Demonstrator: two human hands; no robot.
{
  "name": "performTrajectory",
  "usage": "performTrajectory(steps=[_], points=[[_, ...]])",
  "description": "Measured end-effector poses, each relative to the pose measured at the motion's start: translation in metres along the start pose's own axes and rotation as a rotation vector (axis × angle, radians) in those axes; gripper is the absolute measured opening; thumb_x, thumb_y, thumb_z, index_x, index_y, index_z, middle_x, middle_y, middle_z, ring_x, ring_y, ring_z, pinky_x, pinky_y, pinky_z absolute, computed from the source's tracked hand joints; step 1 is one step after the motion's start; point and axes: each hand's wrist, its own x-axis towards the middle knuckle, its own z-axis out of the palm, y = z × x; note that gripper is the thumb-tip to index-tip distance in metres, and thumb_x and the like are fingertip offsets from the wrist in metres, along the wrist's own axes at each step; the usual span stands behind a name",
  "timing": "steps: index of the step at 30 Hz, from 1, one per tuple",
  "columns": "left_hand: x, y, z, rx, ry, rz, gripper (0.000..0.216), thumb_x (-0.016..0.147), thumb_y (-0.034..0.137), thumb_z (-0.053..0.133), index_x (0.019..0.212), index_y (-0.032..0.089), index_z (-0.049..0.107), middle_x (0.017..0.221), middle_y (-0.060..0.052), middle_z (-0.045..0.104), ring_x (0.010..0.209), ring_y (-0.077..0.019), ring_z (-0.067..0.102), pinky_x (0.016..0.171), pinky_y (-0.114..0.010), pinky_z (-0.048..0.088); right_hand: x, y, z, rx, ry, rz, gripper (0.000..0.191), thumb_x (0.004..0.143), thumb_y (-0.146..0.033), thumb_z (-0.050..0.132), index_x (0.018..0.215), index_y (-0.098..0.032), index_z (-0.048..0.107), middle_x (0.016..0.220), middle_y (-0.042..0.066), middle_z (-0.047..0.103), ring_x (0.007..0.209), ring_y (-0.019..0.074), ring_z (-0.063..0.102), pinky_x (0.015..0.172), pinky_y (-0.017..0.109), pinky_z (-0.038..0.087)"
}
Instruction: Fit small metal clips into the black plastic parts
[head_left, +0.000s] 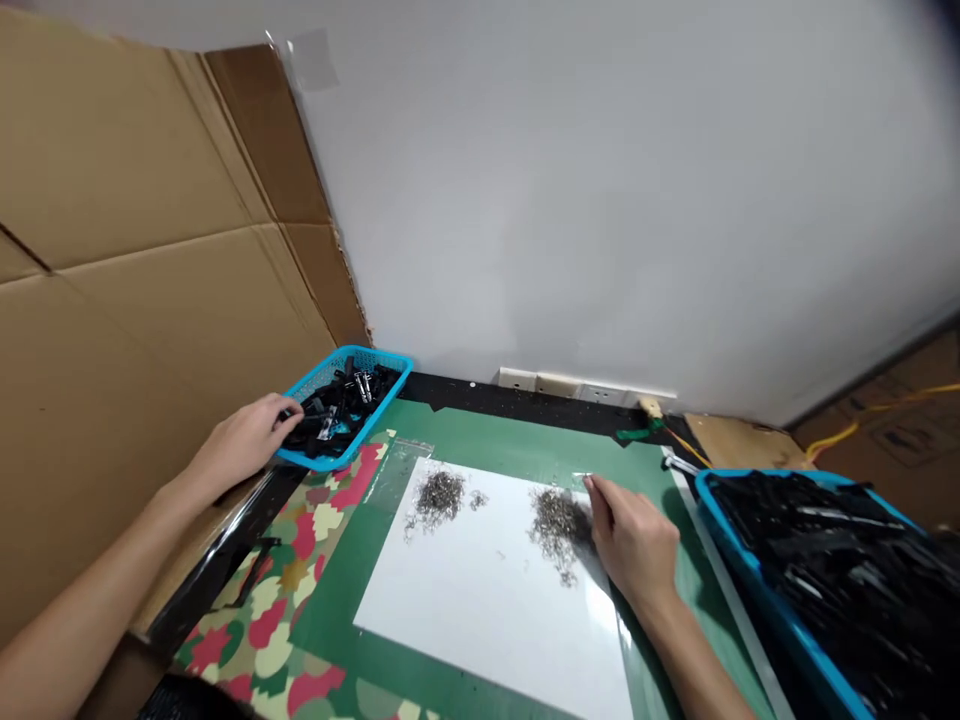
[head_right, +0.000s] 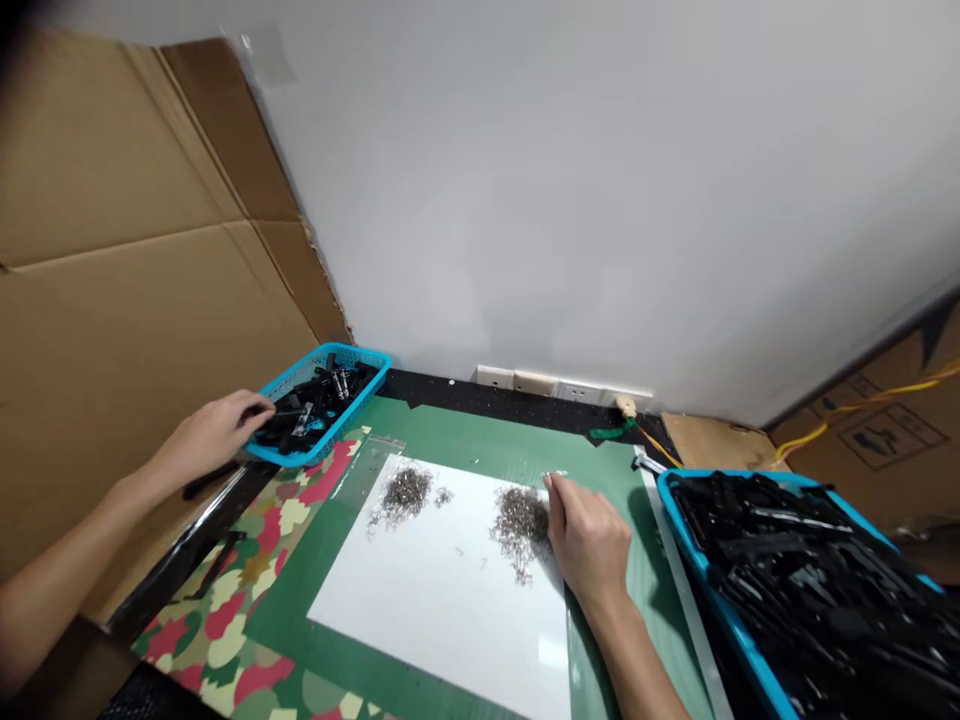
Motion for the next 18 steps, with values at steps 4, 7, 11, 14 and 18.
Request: performTrajectory(steps=[4,7,11,14,18], points=[[-0.007,0.034,-0.019,-0.305,0.147,-0.121,0.037,0.103,0.055,0.049,0.110,0.021,0.063,0.096,-0.007,0.075,0.080,-0.0227,0.069,0.079,-0.033,0.054,0.000,-0.001,-0.001,0.041,-0.008,0.016,0.020,0.111,-0.026,0.058,0.108,-0.018,0.075,0.088,0.006,0.080,0.070,0.0198,0.066,0.074,0.033,0.046],[-0.009,0.089,-0.021,-0.635,0.214,-0.035,0.032,0.102,0.053,0.055,0.107,0.021,0.056,0.095,-0.005,0.073,0.075,-0.0190,0.067,0.076,-0.032,0.056,0.001,-0.012,-0.010,0.131,-0.058,0.026,0.024,0.112,-0.024,0.050,0.116,-0.018,0.074,0.095,0.009,0.077,0.082,0.0225,0.069,0.077,0.033,0.048],[-0.021,0.178,-0.003,-0.907,0.252,0.113,0.030,0.098,0.048,0.067,0.111,0.021,0.061,0.104,-0.006,0.070,0.095,-0.0213,0.069,0.087,-0.033,0.056,0.004,-0.043,-0.033,0.229,-0.224,0.058,0.028,0.113,-0.026,0.047,0.117,-0.023,0.075,0.098,0.008,0.074,0.079,0.0196,0.068,0.070,0.030,0.045],[-0.034,0.238,0.019,-1.123,0.145,0.183,0.027,0.101,0.046,0.067,0.111,0.021,0.068,0.104,-0.007,0.070,0.098,-0.0215,0.068,0.087,-0.032,0.054,0.009,-0.067,-0.043,0.285,-0.449,0.044,0.026,0.111,-0.031,0.055,0.102,-0.024,0.078,0.093,0.005,0.073,0.072,0.0164,0.065,0.063,0.029,0.038],[-0.047,0.288,0.048,-1.341,-0.128,0.281,0.032,0.100,0.051,0.071,0.102,0.019,0.069,0.101,-0.008,0.071,0.093,-0.0202,0.066,0.083,-0.031,0.053,0.011,-0.088,-0.043,0.371,-0.683,0.040,0.018,0.105,-0.031,0.065,0.098,-0.025,0.080,0.086,0.002,0.073,0.072,0.0156,0.065,0.062,0.028,0.033]])
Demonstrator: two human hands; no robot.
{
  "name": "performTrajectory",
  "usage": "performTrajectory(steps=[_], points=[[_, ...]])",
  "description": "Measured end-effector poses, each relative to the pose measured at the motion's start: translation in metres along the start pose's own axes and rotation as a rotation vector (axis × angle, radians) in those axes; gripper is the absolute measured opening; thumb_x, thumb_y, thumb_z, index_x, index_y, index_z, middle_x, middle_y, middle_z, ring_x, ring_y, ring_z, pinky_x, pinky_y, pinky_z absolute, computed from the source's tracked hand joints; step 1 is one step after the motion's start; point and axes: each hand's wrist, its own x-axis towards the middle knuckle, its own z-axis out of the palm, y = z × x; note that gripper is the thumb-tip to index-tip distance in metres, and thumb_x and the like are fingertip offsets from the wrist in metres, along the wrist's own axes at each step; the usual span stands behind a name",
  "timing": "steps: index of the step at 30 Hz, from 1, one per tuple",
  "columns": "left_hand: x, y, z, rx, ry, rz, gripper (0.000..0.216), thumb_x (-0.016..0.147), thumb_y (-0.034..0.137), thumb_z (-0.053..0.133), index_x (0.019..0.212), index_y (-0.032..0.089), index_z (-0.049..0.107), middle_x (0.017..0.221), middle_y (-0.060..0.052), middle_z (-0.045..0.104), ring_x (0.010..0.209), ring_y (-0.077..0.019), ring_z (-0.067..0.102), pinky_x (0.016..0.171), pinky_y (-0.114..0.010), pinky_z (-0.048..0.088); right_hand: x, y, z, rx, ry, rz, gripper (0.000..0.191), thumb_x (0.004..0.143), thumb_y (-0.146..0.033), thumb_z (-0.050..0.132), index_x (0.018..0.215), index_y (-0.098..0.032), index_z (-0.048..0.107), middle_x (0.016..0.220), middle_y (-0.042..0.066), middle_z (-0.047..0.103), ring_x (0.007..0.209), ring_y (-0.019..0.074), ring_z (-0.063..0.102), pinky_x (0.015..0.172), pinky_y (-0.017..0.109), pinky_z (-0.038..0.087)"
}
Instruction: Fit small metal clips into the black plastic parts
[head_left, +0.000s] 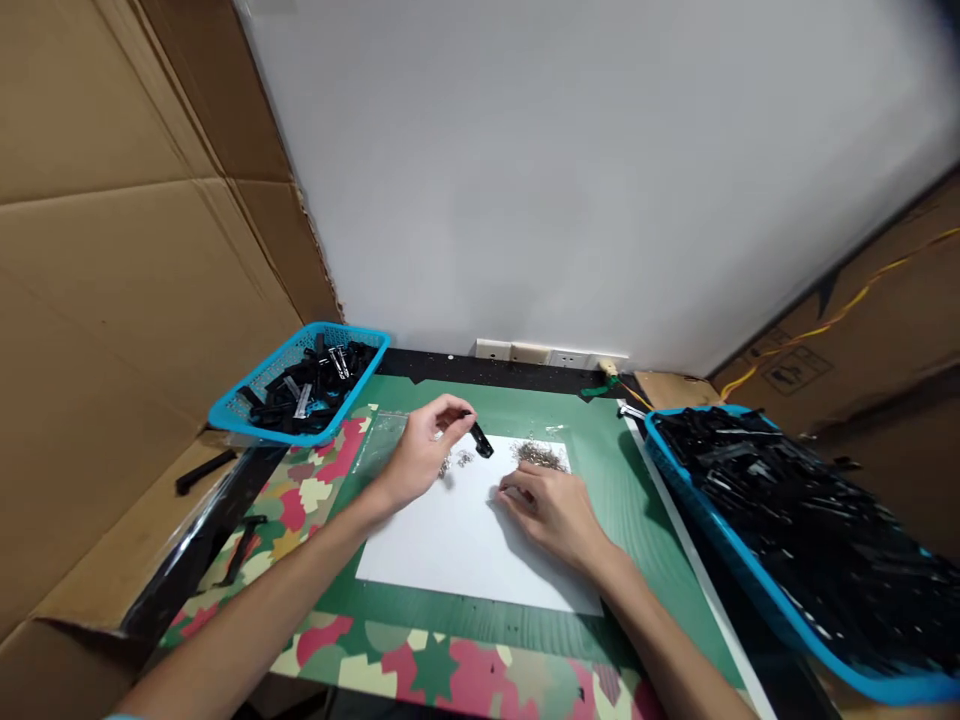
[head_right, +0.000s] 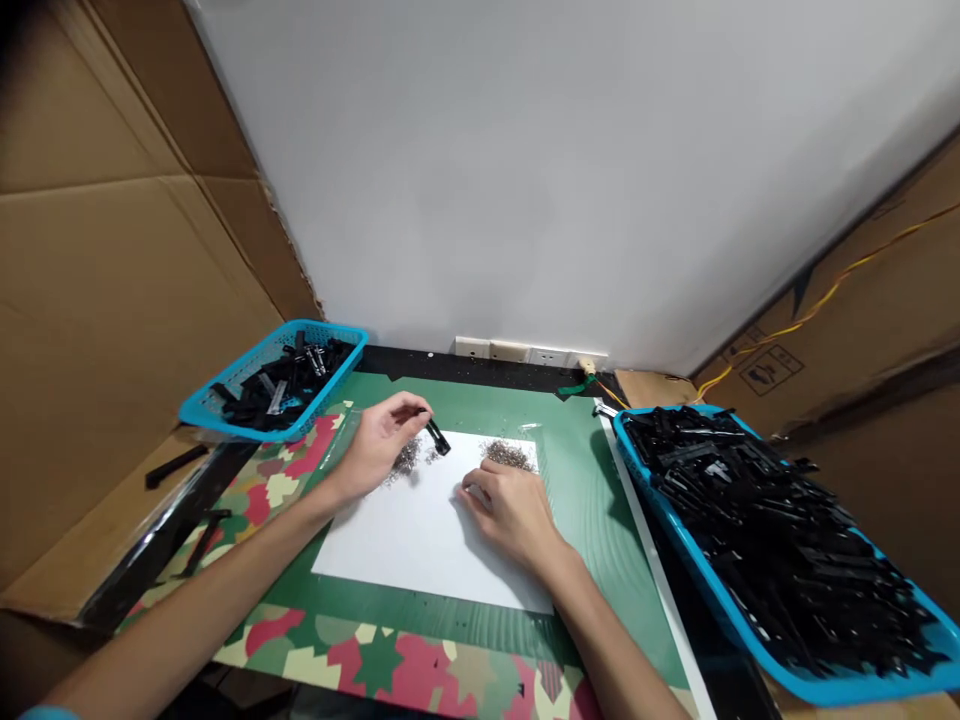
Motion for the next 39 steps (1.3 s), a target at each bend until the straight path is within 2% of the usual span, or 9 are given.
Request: performTrajectory(steps=[3,6,9,11,18,24,28,34,39], points=[[-0.005,-0.014,0.018,-0.170,-0.038,-0.082,0.038,0.100,0.057,0.069,0.101,0.020,0.062,0.098,-0.006,0.070,0.081,-0.0155,0.065,0.075,-0.028,0.052,0.003,-0.007,0.008,0.056,-0.045,0.026,0.014,0.103,-0.026,0.067,0.106,-0.027,0.081,0.093,0.001,0.075,0.074,0.0154,0.066,0.063,0.028,0.032],[-0.015,-0.026,0.025,-0.397,-0.044,-0.209,0.044,0.101,0.065,0.062,0.105,0.024,0.049,0.093,-0.004,0.073,0.068,-0.0145,0.067,0.063,-0.026,0.052,0.006,-0.010,0.013,0.087,-0.052,0.037,0.017,0.102,-0.021,0.067,0.108,-0.028,0.082,0.095,0.002,0.076,0.077,0.0167,0.067,0.064,0.028,0.031],[-0.027,-0.033,0.027,-0.469,-0.057,-0.286,0.047,0.101,0.070,0.060,0.113,0.027,0.046,0.075,0.002,0.067,0.052,-0.0137,0.060,0.046,-0.020,0.038,0.008,-0.012,0.013,0.113,-0.069,0.025,0.020,0.100,-0.015,0.065,0.104,-0.027,0.081,0.094,0.003,0.075,0.077,0.0172,0.067,0.064,0.029,0.031],[-0.032,-0.034,0.027,-0.449,-0.055,-0.299,0.046,0.101,0.066,0.062,0.120,0.026,0.050,0.069,0.004,0.062,0.047,-0.0105,0.051,0.044,-0.019,0.029,0.008,-0.012,0.011,0.128,-0.068,0.009,0.018,0.097,-0.012,0.066,0.100,-0.024,0.078,0.092,0.003,0.074,0.078,0.0178,0.065,0.067,0.028,0.033],[-0.040,-0.025,0.028,-0.511,-0.113,-0.388,0.058,0.101,0.055,0.067,0.150,0.029,0.048,0.089,-0.001,0.067,0.063,-0.0111,0.047,0.058,-0.024,0.032,0.005,0.002,-0.004,0.361,0.030,0.007,0.011,0.104,-0.021,0.059,0.097,-0.020,0.068,0.085,0.002,0.066,0.075,0.0171,0.057,0.069,0.028,0.041],[-0.039,-0.026,0.021,-0.455,-0.117,-0.347,0.073,0.096,0.042,0.074,0.161,0.031,0.041,0.092,-0.001,0.066,0.066,-0.0115,0.043,0.060,-0.027,0.029,0.004,0.004,0.006,0.254,0.021,0.005,0.016,0.107,-0.024,0.060,0.106,-0.021,0.076,0.091,0.005,0.067,0.082,0.0198,0.059,0.075,0.031,0.043],[-0.045,-0.031,0.029,-0.371,-0.064,-0.316,0.082,0.098,0.040,0.072,0.169,0.027,0.033,0.088,-0.001,0.066,0.067,-0.0131,0.045,0.064,-0.029,0.032,0.004,-0.002,0.019,0.196,-0.007,-0.073,0.023,0.111,-0.023,0.056,0.114,-0.024,0.079,0.095,0.007,0.067,0.088,0.0218,0.061,0.080,0.034,0.045],[-0.060,-0.029,0.043,-0.246,-0.035,-0.212,0.073,0.103,0.042,0.066,0.168,0.028,0.036,0.083,-0.003,0.066,0.079,-0.0200,0.059,0.078,-0.035,0.042,0.005,-0.001,0.023,0.100,-0.039,-0.190,0.024,0.111,-0.019,0.054,0.105,-0.021,0.078,0.095,0.007,0.066,0.084,0.0204,0.058,0.079,0.034,0.042],[-0.059,-0.026,0.040,-0.205,0.000,-0.199,0.062,0.104,0.039,0.063,0.161,0.030,0.041,0.083,-0.002,0.065,0.081,-0.0214,0.061,0.080,-0.036,0.043,0.004,-0.001,0.021,0.101,-0.052,-0.183,0.023,0.110,-0.014,0.054,0.112,-0.022,0.076,0.098,0.007,0.068,0.085,0.0201,0.059,0.080,0.034,0.042]])
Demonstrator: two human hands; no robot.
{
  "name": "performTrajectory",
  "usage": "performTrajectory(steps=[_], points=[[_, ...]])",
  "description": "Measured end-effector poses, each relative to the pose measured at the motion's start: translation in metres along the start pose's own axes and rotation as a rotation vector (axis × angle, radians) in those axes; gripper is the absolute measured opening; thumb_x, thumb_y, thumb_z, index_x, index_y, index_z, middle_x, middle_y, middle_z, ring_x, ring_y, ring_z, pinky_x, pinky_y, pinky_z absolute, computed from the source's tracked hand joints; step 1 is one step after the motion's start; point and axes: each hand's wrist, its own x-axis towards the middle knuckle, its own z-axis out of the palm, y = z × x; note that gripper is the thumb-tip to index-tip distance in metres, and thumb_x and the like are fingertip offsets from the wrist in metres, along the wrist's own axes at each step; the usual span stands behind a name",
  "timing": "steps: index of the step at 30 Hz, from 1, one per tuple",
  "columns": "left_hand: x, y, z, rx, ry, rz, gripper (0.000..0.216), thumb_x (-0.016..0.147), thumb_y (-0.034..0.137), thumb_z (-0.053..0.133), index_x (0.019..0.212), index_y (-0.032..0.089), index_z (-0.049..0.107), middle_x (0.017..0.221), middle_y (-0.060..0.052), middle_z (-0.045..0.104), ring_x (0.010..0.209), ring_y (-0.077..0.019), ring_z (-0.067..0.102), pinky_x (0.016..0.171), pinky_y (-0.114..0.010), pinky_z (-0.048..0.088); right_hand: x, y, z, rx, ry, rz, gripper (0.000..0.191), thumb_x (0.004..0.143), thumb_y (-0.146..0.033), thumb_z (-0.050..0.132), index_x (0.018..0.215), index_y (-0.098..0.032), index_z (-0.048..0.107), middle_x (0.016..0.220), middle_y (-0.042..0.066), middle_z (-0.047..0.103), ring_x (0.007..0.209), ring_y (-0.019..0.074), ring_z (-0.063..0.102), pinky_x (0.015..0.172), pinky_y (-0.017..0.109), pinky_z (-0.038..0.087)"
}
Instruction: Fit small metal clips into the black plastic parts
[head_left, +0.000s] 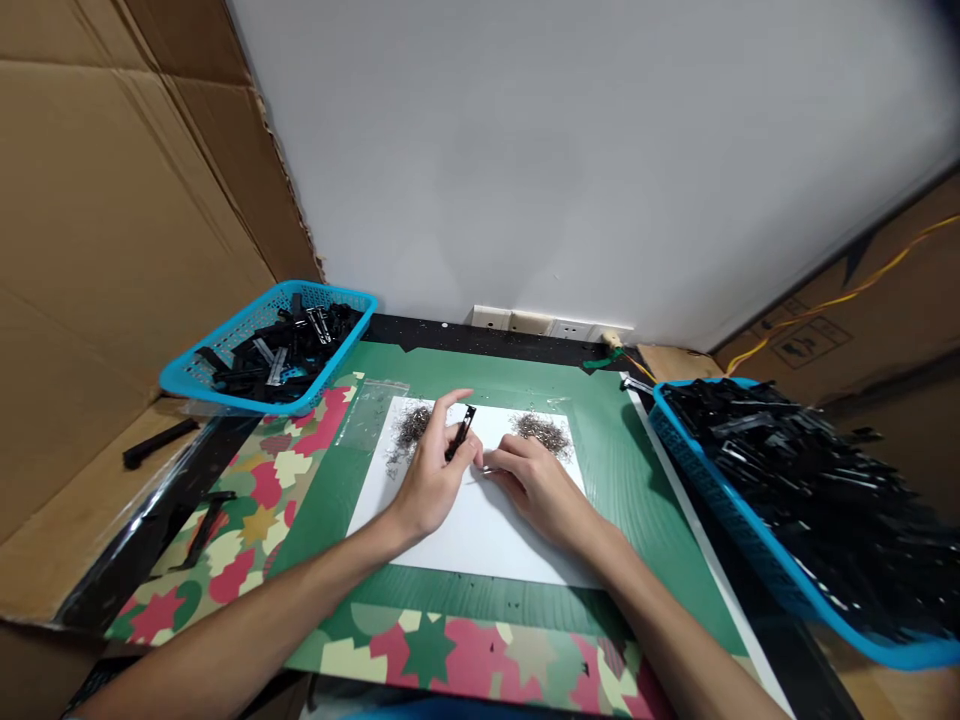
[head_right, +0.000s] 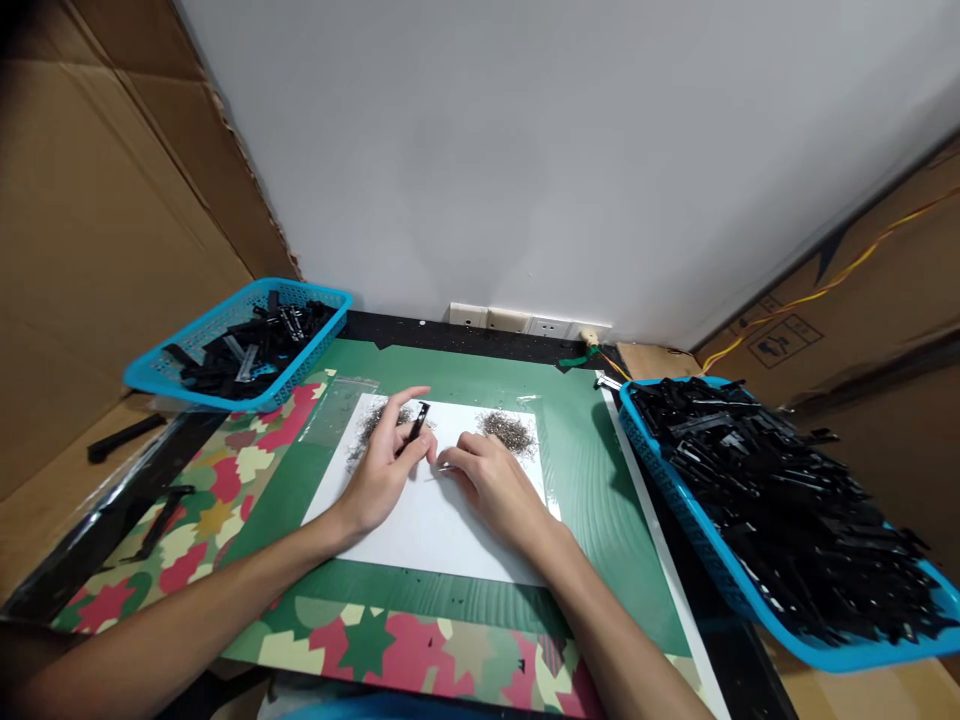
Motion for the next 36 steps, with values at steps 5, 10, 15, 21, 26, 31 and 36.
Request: performTrajectory(steps=[5,10,15,21,26,31,36], points=[[0.003,0.001,-0.002,0.070,0.012,-0.018,0.051,0.101,0.034,0.064,0.150,0.029,0.051,0.082,0.000,0.061,0.078,-0.0194,0.056,0.078,-0.034,0.042,0.001,-0.002,0.002,0.104,0.019,0.056,0.019,0.109,-0.017,0.059,0.108,-0.022,0.077,0.100,0.008,0.069,0.091,0.0220,0.064,0.083,0.034,0.047],[0.004,0.000,-0.004,0.120,0.021,-0.024,0.046,0.101,0.033,0.062,0.146,0.028,0.055,0.079,0.000,0.058,0.074,-0.0184,0.053,0.073,-0.032,0.040,0.002,-0.004,0.000,0.206,0.012,0.129,0.015,0.105,-0.015,0.062,0.102,-0.020,0.076,0.101,0.008,0.070,0.094,0.0227,0.065,0.081,0.033,0.048],[0.005,0.001,-0.006,0.113,-0.052,-0.035,0.047,0.099,0.035,0.067,0.144,0.025,0.059,0.078,-0.001,0.067,0.069,-0.0176,0.055,0.065,-0.029,0.040,0.003,-0.002,-0.011,0.301,0.156,0.133,0.012,0.105,-0.021,0.063,0.098,-0.020,0.073,0.098,0.007,0.067,0.087,0.0203,0.062,0.077,0.031,0.046],[0.002,0.003,0.002,-0.087,-0.135,-0.206,0.053,0.098,0.052,0.069,0.141,0.022,0.059,0.089,-0.003,0.072,0.049,-0.0059,0.037,0.045,-0.021,0.025,0.003,-0.006,-0.021,0.399,0.368,0.129,0.012,0.105,-0.028,0.066,0.098,-0.022,0.072,0.090,0.005,0.065,0.082,0.0201,0.059,0.075,0.032,0.046],[-0.001,0.004,0.008,-0.349,-0.220,-0.336,0.061,0.095,0.056,0.074,0.142,0.023,0.055,0.089,0.000,0.064,0.048,-0.0028,0.033,0.044,-0.017,0.023,0.001,-0.011,-0.023,0.425,0.372,0.078,0.013,0.105,-0.030,0.068,0.097,-0.023,0.076,0.093,0.006,0.067,0.085,0.0219,0.063,0.078,0.035,0.050],[0.000,0.003,0.005,-0.364,-0.269,-0.336,0.055,0.093,0.051,0.079,0.135,0.024,0.057,0.094,-0.001,0.063,0.051,-0.0021,0.035,0.046,-0.017,0.023,0.002,-0.013,-0.024,0.420,0.325,0.044,0.014,0.105,-0.029,0.068,0.095,-0.023,0.076,0.096,0.007,0.069,0.087,0.0214,0.065,0.078,0.034,0.052],[0.001,0.003,0.001,-0.236,-0.232,-0.254,0.055,0.096,0.053,0.076,0.138,0.025,0.055,0.094,0.000,0.062,0.053,-0.0034,0.035,0.047,-0.018,0.022,0.001,-0.013,-0.024,0.412,0.315,0.136,0.008,0.103,-0.029,0.071,0.104,-0.022,0.076,0.092,0.005,0.068,0.081,0.0197,0.061,0.074,0.032,0.048]])
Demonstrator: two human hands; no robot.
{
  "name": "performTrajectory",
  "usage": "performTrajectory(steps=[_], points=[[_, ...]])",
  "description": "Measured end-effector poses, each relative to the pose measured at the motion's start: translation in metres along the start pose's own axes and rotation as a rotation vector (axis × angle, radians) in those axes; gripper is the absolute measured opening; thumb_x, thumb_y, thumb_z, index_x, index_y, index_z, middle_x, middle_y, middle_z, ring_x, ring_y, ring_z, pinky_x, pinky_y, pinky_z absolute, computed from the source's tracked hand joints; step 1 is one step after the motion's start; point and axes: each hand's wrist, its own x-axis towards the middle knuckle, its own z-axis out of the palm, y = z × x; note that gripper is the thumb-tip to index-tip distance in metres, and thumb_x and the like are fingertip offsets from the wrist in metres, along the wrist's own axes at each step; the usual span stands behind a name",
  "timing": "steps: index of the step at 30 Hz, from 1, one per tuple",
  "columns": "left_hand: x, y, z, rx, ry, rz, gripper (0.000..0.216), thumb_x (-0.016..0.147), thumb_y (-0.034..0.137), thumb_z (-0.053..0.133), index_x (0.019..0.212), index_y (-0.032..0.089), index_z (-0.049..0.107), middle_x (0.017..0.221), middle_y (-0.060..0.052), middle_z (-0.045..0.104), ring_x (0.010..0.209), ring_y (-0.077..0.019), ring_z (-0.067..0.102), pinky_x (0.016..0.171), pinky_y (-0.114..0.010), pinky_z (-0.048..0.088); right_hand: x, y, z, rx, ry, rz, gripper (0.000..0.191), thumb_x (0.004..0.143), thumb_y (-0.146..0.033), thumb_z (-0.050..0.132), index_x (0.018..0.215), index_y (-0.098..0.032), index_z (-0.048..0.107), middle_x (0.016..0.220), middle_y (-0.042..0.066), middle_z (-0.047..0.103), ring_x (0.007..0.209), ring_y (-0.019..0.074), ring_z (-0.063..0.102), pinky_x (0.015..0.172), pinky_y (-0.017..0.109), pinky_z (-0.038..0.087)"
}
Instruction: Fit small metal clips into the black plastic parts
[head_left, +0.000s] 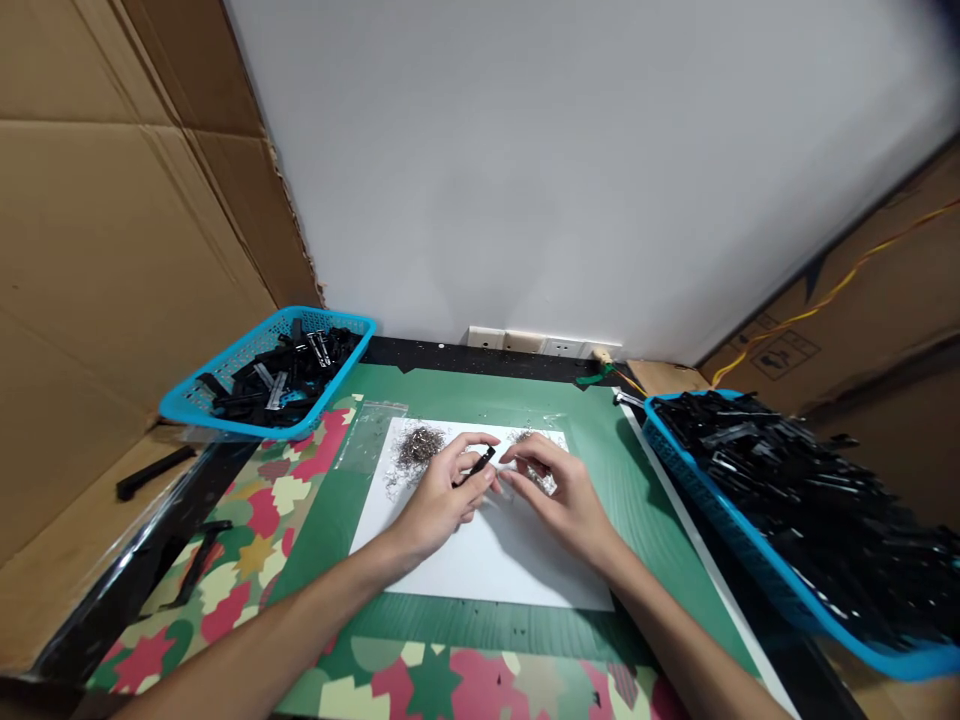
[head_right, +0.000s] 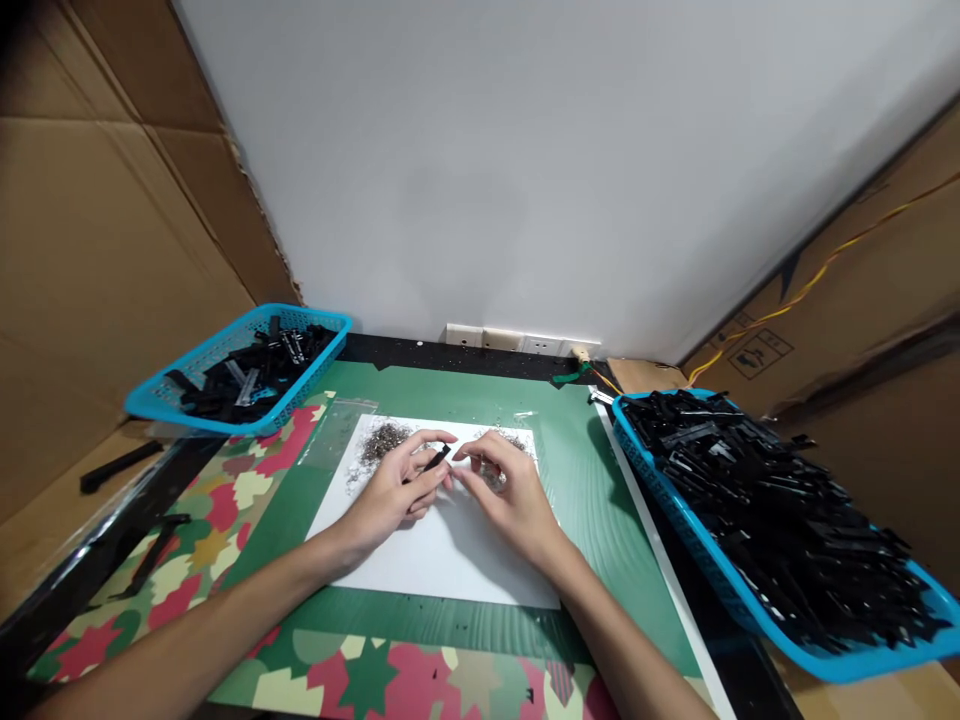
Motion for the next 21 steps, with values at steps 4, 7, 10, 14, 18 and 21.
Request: performTrajectory(steps=[4,7,10,14,18,21], points=[[-0.003,0.003,0.001,0.156,0.047,0.086,0.049,0.101,0.052,0.070,0.139,0.025,0.055,0.095,-0.002,0.065,0.069,-0.0104,0.054,0.056,-0.020,0.035,0.000,-0.001,0.003,0.015,-0.026,0.091,0.014,0.103,-0.030,0.069,0.097,-0.021,0.077,0.089,0.004,0.068,0.081,0.0191,0.059,0.073,0.031,0.044],[-0.004,0.003,0.001,0.282,0.063,0.167,0.042,0.104,0.045,0.066,0.139,0.023,0.055,0.098,-0.004,0.069,0.088,-0.0167,0.065,0.073,-0.026,0.046,0.000,-0.002,0.007,0.041,-0.017,0.133,0.018,0.102,-0.031,0.070,0.091,-0.020,0.077,0.087,0.004,0.068,0.080,0.0187,0.059,0.071,0.031,0.042],[-0.005,0.002,0.001,0.370,0.068,0.223,0.040,0.107,0.041,0.062,0.142,0.023,0.054,0.096,-0.004,0.070,0.095,-0.0195,0.068,0.085,-0.031,0.048,-0.001,-0.004,0.011,0.061,0.004,0.162,0.018,0.099,-0.032,0.072,0.089,-0.019,0.078,0.086,0.004,0.070,0.078,0.0185,0.059,0.069,0.031,0.042],[-0.007,-0.001,0.001,0.462,0.085,0.238,0.045,0.108,0.037,0.059,0.149,0.024,0.048,0.099,-0.004,0.069,0.092,-0.0194,0.067,0.084,-0.031,0.049,-0.002,-0.004,0.011,0.072,0.075,0.161,0.017,0.097,-0.033,0.074,0.088,-0.019,0.080,0.084,0.005,0.072,0.074,0.0185,0.060,0.066,0.031,0.043],[-0.007,-0.002,0.000,0.662,0.155,0.302,0.042,0.110,0.032,0.051,0.151,0.023,0.048,0.127,-0.012,0.066,0.120,-0.0249,0.065,0.106,-0.040,0.051,-0.002,0.001,0.000,-0.012,0.188,0.127,0.016,0.095,-0.032,0.075,0.088,-0.019,0.081,0.082,0.006,0.073,0.072,0.0187,0.060,0.065,0.032,0.043],[-0.006,-0.005,-0.003,0.851,0.139,0.342,0.044,0.113,0.029,0.042,0.155,0.025,0.050,0.142,-0.014,0.057,0.129,-0.0262,0.063,0.113,-0.043,0.050,-0.002,0.005,-0.007,-0.069,0.202,0.120,0.015,0.095,-0.030,0.075,0.088,-0.019,0.082,0.080,0.006,0.072,0.071,0.0185,0.060,0.066,0.032,0.044]])
